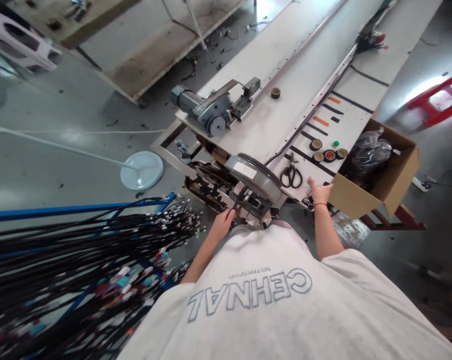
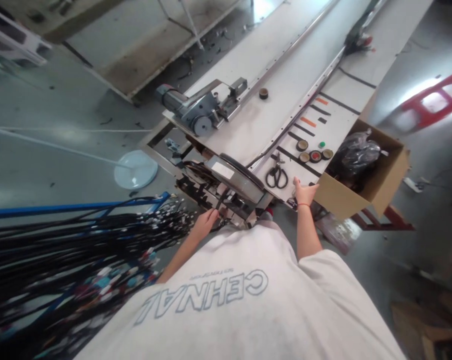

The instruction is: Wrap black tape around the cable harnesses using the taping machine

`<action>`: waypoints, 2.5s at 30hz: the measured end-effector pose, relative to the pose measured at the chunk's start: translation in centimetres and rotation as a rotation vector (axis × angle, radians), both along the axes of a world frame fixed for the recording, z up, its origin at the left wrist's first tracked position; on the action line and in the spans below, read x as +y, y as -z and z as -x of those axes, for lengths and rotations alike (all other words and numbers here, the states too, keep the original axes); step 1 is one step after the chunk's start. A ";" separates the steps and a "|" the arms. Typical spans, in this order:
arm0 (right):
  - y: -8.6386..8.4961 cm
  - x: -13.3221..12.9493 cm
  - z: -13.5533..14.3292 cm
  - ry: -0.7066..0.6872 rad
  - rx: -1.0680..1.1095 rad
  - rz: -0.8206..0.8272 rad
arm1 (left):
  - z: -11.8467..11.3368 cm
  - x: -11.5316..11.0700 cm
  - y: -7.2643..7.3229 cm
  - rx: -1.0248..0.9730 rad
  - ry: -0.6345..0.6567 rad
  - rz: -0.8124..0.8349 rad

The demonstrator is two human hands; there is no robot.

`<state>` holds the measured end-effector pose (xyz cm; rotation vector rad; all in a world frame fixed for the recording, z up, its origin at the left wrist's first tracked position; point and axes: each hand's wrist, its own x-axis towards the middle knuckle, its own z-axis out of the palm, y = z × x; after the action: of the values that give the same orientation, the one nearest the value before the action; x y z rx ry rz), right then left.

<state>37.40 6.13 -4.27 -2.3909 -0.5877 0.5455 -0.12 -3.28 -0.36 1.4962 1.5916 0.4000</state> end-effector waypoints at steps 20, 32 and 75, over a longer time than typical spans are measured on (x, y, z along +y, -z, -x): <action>1.5 -0.4 -1.1 -0.070 -0.109 -0.034 | -0.5 0.3 -0.1 -0.052 -0.008 -0.034; 1.9 -0.3 -1.4 -0.055 -0.110 -0.082 | 2.2 -0.2 0.6 -0.028 0.115 0.021; 2.3 -1.5 -0.4 -0.104 -0.040 -0.110 | 2.4 -2.2 0.0 -0.042 0.030 0.113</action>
<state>37.80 4.64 -6.52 -2.2817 -0.7440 0.4982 -2.54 -5.49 -0.34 1.4147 1.5316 0.3172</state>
